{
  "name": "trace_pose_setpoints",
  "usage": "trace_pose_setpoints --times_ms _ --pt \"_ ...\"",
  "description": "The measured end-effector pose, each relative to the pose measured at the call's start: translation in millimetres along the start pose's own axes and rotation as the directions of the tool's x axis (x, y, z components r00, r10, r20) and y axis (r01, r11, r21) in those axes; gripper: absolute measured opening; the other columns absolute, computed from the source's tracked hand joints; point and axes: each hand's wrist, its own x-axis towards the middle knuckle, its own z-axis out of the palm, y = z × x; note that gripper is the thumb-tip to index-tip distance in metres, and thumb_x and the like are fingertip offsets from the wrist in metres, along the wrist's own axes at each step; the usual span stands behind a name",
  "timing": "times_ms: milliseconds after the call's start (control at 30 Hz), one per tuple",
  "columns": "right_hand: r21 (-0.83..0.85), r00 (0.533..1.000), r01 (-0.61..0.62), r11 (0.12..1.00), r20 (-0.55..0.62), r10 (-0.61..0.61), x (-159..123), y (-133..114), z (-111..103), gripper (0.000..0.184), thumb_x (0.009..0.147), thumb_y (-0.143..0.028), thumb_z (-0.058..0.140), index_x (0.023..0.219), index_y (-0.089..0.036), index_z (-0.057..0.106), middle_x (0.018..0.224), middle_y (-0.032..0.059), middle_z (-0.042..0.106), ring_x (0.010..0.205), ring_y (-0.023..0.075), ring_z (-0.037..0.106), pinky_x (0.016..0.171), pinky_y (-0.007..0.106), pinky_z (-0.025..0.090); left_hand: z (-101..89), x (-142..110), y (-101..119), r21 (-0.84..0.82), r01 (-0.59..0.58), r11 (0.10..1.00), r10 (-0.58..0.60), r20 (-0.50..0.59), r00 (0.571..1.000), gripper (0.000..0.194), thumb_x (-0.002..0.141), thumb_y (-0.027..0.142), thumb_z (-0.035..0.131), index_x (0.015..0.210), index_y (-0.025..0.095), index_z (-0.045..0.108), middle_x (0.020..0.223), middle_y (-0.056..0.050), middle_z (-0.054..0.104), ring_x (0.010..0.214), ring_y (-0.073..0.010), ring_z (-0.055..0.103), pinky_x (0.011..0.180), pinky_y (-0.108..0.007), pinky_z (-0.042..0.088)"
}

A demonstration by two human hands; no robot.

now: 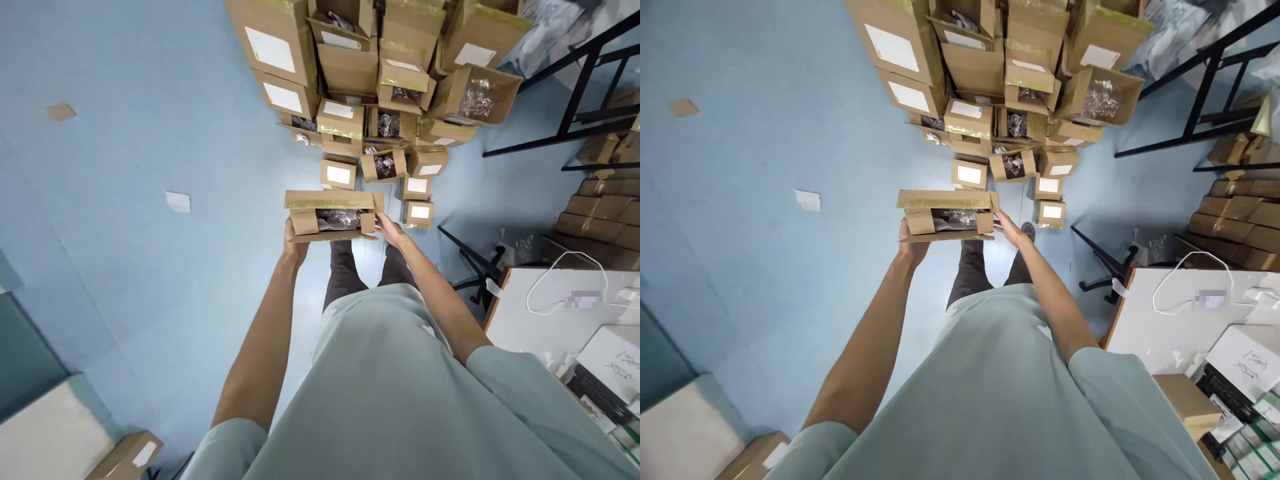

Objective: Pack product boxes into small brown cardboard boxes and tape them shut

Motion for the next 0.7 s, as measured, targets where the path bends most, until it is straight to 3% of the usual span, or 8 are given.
trace_pose_setpoints --times_ms 133,333,500,700 --pt "0.022 0.999 -0.032 0.999 -0.028 0.032 40.0 -4.0 42.4 0.045 0.093 -0.07 0.078 0.122 -0.036 0.08 0.138 0.001 0.085 0.136 0.0312 0.073 0.128 0.051 0.059 -30.7 43.0 31.6 -0.053 -0.078 0.996 0.077 -0.024 0.997 0.043 0.096 0.073 0.067 0.099 0.03 0.07 0.093 -0.003 0.082 0.116 -0.0356 0.079 0.088 -0.042 0.064" --pt "0.061 0.995 -0.048 0.997 -0.084 0.053 98.7 12.6 83.0 0.052 0.088 -0.079 0.077 0.115 -0.035 0.076 0.139 0.0009 0.085 0.138 0.0327 0.073 0.124 0.049 0.061 -73.9 126.3 52.8 -0.059 0.033 0.998 -0.035 -0.028 0.999 0.041 0.096 0.07 0.071 0.092 0.03 0.063 0.084 -0.003 0.074 0.104 -0.0325 0.077 0.081 -0.04 0.063" --pt "0.077 0.988 -0.075 0.994 -0.131 0.085 151.4 20.3 84.2 0.063 0.088 -0.088 0.073 0.121 -0.034 0.075 0.138 0.0024 0.085 0.141 0.0326 0.072 0.12 0.045 0.063 -80.4 193.6 42.9 -0.072 0.081 0.994 -0.082 -0.019 0.996 0.039 0.097 0.067 0.071 0.094 0.029 0.065 0.084 -0.002 0.073 0.098 -0.0306 0.074 0.079 -0.039 0.063" --pt "0.092 0.986 -0.074 0.993 -0.144 0.087 232.2 35.2 77.8 0.066 0.089 -0.088 0.069 0.123 -0.032 0.077 0.136 0.004 0.085 0.141 0.0334 0.073 0.118 0.045 0.065 -87.3 272.3 19.6 -0.051 0.113 0.992 -0.113 -0.001 0.994 0.034 0.096 0.064 0.069 0.094 0.031 0.067 0.09 -0.005 0.076 0.107 -0.0353 0.075 0.086 -0.045 0.066"
